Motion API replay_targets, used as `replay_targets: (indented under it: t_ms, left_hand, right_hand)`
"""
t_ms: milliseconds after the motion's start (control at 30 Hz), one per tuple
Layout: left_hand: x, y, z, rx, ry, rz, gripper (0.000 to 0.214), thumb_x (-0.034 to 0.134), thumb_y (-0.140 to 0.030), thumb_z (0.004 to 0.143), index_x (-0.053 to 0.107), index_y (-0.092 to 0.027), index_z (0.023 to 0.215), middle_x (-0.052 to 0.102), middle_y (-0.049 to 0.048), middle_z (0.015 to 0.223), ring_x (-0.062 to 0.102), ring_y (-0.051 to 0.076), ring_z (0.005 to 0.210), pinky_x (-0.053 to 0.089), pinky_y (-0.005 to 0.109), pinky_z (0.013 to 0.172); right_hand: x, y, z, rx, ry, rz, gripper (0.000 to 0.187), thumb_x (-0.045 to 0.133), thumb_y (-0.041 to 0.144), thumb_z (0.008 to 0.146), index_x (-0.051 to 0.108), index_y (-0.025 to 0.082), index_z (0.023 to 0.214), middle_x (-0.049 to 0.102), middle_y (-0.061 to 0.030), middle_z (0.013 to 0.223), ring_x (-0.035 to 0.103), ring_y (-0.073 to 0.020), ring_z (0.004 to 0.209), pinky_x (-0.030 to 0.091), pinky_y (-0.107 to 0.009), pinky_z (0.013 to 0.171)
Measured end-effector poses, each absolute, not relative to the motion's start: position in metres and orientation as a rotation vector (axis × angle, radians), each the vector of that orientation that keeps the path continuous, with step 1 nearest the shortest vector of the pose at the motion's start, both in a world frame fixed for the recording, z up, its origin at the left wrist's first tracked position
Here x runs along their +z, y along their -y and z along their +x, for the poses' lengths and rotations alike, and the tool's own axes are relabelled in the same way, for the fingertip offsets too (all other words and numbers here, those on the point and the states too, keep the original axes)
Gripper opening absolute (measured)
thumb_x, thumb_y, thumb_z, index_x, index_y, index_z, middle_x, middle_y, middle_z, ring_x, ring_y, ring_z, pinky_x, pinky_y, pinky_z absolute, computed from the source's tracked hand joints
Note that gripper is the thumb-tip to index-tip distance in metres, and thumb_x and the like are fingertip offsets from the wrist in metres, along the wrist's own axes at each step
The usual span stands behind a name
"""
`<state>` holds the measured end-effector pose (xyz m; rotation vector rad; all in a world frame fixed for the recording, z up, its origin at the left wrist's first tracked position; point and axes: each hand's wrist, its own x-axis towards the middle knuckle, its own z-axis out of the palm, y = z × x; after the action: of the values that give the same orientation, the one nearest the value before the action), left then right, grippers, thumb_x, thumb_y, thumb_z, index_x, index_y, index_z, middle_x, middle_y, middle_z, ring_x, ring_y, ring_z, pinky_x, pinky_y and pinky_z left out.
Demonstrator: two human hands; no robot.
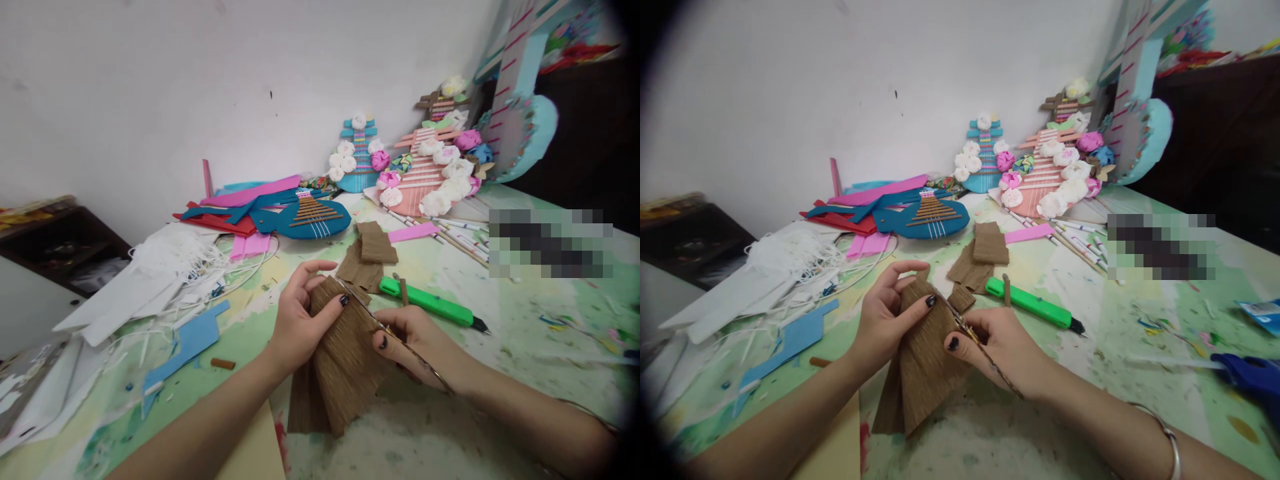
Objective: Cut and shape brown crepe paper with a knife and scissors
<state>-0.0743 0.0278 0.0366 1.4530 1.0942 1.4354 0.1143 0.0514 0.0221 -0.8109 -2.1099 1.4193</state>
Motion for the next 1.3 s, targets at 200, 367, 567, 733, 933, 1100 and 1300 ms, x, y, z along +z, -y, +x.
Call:
replay_targets:
  t_ms: [200, 367, 567, 733, 933, 1100, 1300]
  left_hand:
    - [0.036, -0.028, -0.075, 1.439, -1.1, 1.476, 0.035, 0.067, -0.021, 0.079, 0.05, -0.021, 0.11, 0.064, -0.0004, 0.08, 0.061, 0.012, 0.068, 0.045, 0.021, 0.056]
    - [0.037, -0.028, -0.075, 1.433, -1.113, 1.481, 0.035, 0.067, -0.021, 0.078, 0.051, -0.021, 0.109, 0.064, -0.0008, 0.078, 0.061, 0.012, 0.067, 0.044, 0.021, 0.056]
    - [0.038, -0.028, -0.074, 1.429, -1.115, 1.475, 0.035, 0.067, -0.021, 0.078, 0.05, -0.02, 0.109, 0.063, -0.0014, 0.078, 0.058, 0.011, 0.065, 0.043, 0.02, 0.056]
    - [0.041, -0.03, -0.078, 1.462, -1.138, 1.461, 0.036, 0.069, -0.024, 0.076, 0.052, -0.02, 0.108, 0.064, 0.0003, 0.081, 0.06, 0.012, 0.068, 0.045, 0.021, 0.058]
    - [0.045, -0.038, -0.095, 1.59, -1.176, 1.442, 0.038, 0.071, -0.025, 0.075, 0.054, -0.022, 0.109, 0.063, -0.002, 0.075, 0.058, 0.011, 0.064, 0.045, 0.02, 0.054]
    - [0.047, -0.045, -0.106, 1.661, -1.191, 1.442, 0.04, 0.071, -0.025, 0.073, 0.055, -0.021, 0.109, 0.063, -0.002, 0.077, 0.056, 0.011, 0.064, 0.045, 0.02, 0.056]
    - [0.048, -0.046, -0.108, 1.707, -1.218, 1.451, 0.037, 0.071, -0.025, 0.073, 0.056, -0.021, 0.107, 0.062, -0.002, 0.078, 0.055, 0.011, 0.065, 0.043, 0.02, 0.056]
  right_hand:
    - [0.023, -0.051, 0.113, 1.404, 2.107, -0.844, 0.057, 0.046, 0.073, 0.08, 0.043, 0.018, 0.062, 0.03, 0.0052, 0.053, 0.024, -0.0067, 0.047, 0.014, -0.023, 0.042]
    - [0.024, -0.052, 0.112, 1.38, 2.09, -0.889, 0.056, 0.052, 0.071, 0.078, 0.04, 0.02, 0.057, 0.031, 0.0054, 0.048, 0.026, -0.0067, 0.044, 0.015, -0.022, 0.041]
    - [0.027, -0.051, 0.111, 1.422, 2.068, -0.983, 0.053, 0.06, 0.065, 0.075, 0.04, 0.02, 0.054, 0.032, 0.0059, 0.044, 0.027, -0.0066, 0.041, 0.017, -0.022, 0.039]
    - [0.025, -0.053, 0.113, 1.513, 1.968, -0.909, 0.052, 0.056, 0.07, 0.075, 0.05, 0.019, 0.063, 0.033, 0.0071, 0.043, 0.029, -0.0067, 0.038, 0.02, -0.022, 0.037]
    - [0.016, -0.064, 0.123, 1.573, 1.932, -0.871, 0.052, 0.042, 0.065, 0.087, 0.052, 0.017, 0.069, 0.037, 0.0067, 0.046, 0.035, -0.006, 0.035, 0.024, -0.019, 0.034]
    - [0.022, -0.063, 0.126, 1.575, 2.046, -0.905, 0.062, 0.039, 0.071, 0.085, 0.061, 0.013, 0.086, 0.039, 0.006, 0.047, 0.037, -0.0069, 0.038, 0.028, -0.02, 0.038]
    - [0.026, -0.058, 0.123, 1.627, 2.063, -0.844, 0.065, 0.038, 0.075, 0.082, 0.061, 0.014, 0.087, 0.042, 0.0036, 0.053, 0.041, -0.0079, 0.043, 0.029, -0.023, 0.042]
